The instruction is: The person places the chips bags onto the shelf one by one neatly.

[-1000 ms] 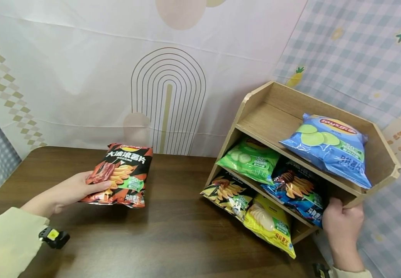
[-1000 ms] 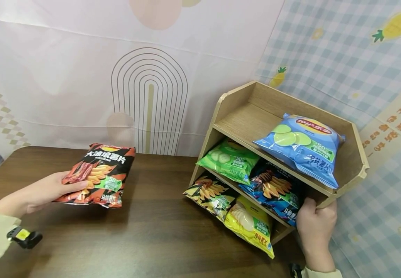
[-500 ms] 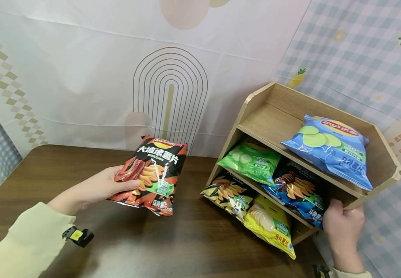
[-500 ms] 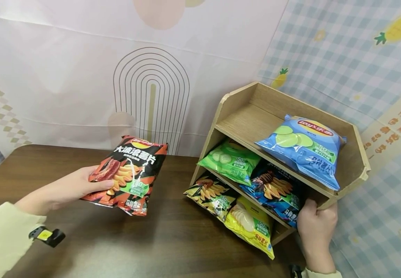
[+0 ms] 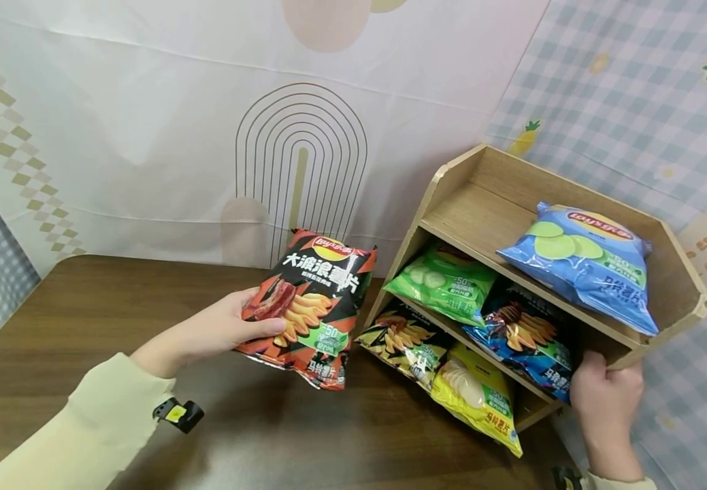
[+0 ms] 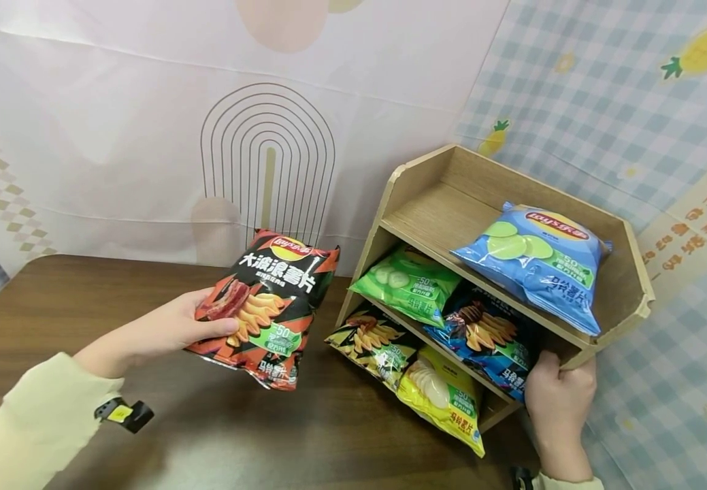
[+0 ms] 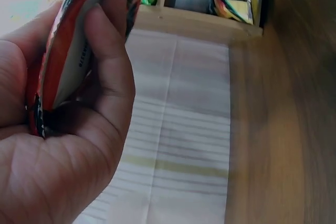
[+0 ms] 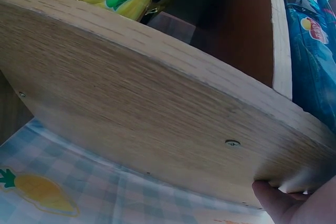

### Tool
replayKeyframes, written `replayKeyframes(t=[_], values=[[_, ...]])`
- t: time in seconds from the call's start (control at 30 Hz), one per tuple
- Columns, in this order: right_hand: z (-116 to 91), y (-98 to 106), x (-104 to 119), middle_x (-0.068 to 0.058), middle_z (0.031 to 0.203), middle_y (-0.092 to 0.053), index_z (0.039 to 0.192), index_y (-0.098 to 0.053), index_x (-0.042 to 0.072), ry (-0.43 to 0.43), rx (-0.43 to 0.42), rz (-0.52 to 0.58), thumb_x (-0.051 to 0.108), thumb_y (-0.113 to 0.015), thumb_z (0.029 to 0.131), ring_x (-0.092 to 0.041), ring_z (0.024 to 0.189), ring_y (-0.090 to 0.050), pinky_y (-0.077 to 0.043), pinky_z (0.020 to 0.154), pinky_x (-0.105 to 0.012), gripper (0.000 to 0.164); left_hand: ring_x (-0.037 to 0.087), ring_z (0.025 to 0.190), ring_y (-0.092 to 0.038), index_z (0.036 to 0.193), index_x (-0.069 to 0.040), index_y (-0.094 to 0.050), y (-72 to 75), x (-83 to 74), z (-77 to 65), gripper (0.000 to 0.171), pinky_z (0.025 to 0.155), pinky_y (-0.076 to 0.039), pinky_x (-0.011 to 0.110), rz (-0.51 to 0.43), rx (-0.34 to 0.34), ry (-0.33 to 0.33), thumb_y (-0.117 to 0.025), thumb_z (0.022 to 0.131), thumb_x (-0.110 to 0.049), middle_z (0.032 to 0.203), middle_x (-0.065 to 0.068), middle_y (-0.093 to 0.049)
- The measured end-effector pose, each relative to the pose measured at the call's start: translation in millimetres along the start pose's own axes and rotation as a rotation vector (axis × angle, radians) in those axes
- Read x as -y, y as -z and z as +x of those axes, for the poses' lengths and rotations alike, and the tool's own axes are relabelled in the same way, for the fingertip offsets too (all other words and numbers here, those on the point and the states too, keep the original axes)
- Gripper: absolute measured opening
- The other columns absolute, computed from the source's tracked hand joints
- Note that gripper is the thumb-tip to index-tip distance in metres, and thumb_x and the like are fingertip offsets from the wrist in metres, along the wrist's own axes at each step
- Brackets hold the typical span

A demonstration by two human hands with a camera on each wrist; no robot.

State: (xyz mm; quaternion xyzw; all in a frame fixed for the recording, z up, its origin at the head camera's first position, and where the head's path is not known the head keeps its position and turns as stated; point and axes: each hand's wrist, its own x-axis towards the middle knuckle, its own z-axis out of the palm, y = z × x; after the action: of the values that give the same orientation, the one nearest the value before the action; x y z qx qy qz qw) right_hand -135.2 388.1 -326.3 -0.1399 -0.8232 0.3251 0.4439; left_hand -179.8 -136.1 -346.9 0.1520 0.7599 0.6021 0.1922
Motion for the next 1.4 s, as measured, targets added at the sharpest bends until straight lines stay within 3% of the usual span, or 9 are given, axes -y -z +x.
replayKeyframes(t=[0.17,0.47,0.77,0.93,1.13,1.27,1.33,1.4], values=[[0.2,0.2,0.9,-0.031,0.116,-0.057,0.116,-0.054,-0.010,0.011,-0.006,0.004,0.005,-0.046,0.088,-0.041,0.092,-0.046,-0.032,0.083,-0.059,0.032,0.025,0.099,-0.062,0.133,-0.010,-0.049,-15.5,-7.7,10.1,0.055,0.086,-0.050,0.036,-0.064,0.050,-0.058,-0.070,0.089,-0.036,0.112,0.010,-0.066],[-0.3,-0.6,1.4,-0.032,0.119,-0.056,0.119,-0.053,-0.010,-0.007,0.012,-0.023,0.006,-0.045,0.089,-0.042,0.093,-0.046,-0.031,0.083,-0.063,0.035,0.026,0.104,-0.062,0.135,-0.013,-0.048,-49.2,-23.3,31.3,0.053,0.090,-0.050,0.038,-0.194,0.215,-0.175,-0.070,0.090,-0.033,0.117,0.010,-0.065],[0.4,-1.7,-1.8,-0.034,0.112,-0.056,0.113,-0.054,-0.011,0.019,0.015,0.001,0.006,-0.046,0.089,-0.045,0.092,-0.047,-0.031,0.082,-0.062,0.031,0.026,0.109,-0.061,0.135,-0.014,-0.047,-82.1,-52.1,52.7,0.062,0.093,-0.049,0.040,-0.339,0.360,-0.248,-0.074,0.085,-0.038,0.122,0.011,-0.063],[1.7,-0.6,-1.2,-0.033,0.116,-0.056,0.114,-0.053,-0.012,0.035,0.008,-0.005,0.006,-0.045,0.089,-0.043,0.092,-0.046,-0.032,0.082,-0.062,0.032,0.025,0.111,-0.059,0.135,-0.015,-0.048,-98.0,-70.8,66.4,0.064,0.096,-0.047,0.040,-0.375,0.430,-0.303,-0.077,0.083,-0.038,0.124,0.011,-0.062],[1.4,0.0,-0.5,-0.033,0.116,-0.054,0.111,-0.054,-0.014,0.040,0.011,-0.014,0.007,-0.046,0.090,-0.045,0.094,-0.047,-0.031,0.083,-0.063,0.031,0.023,0.112,-0.059,0.138,-0.015,-0.045,-108.0,-95.1,86.0,0.067,0.096,-0.046,0.039,-0.388,0.478,-0.334,-0.075,0.084,-0.041,0.125,0.010,-0.061],[0.4,0.3,-1.6,-0.035,0.114,-0.054,0.110,-0.054,-0.014,0.038,-0.001,-0.004,0.006,-0.047,0.088,-0.049,0.096,-0.047,-0.029,0.083,-0.063,0.030,0.025,0.112,-0.060,0.137,-0.014,-0.047,-111.4,-112.4,102.3,0.056,0.096,-0.047,0.040,-0.436,0.501,-0.338,-0.070,0.089,-0.032,0.125,0.012,-0.061],[-0.2,0.4,-1.8,-0.035,0.112,-0.055,0.109,-0.054,-0.013,0.037,-0.007,-0.001,0.006,-0.047,0.088,-0.049,0.095,-0.047,-0.029,0.082,-0.063,0.029,0.025,0.110,-0.061,0.135,-0.014,-0.049,-112.9,-120.6,110.3,0.048,0.095,-0.047,0.040,-0.487,0.488,-0.323,-0.065,0.092,-0.027,0.124,0.012,-0.062],[-0.8,0.3,-1.7,-0.035,0.110,-0.055,0.107,-0.054,-0.013,0.039,-0.010,0.000,0.005,-0.047,0.088,-0.049,0.092,-0.046,-0.029,0.081,-0.063,0.028,0.024,0.103,-0.063,0.131,-0.013,-0.051,-114.8,-127.4,117.7,0.042,0.090,-0.050,0.039,-0.528,0.426,-0.296,-0.063,0.093,-0.025,0.120,0.013,-0.063]])
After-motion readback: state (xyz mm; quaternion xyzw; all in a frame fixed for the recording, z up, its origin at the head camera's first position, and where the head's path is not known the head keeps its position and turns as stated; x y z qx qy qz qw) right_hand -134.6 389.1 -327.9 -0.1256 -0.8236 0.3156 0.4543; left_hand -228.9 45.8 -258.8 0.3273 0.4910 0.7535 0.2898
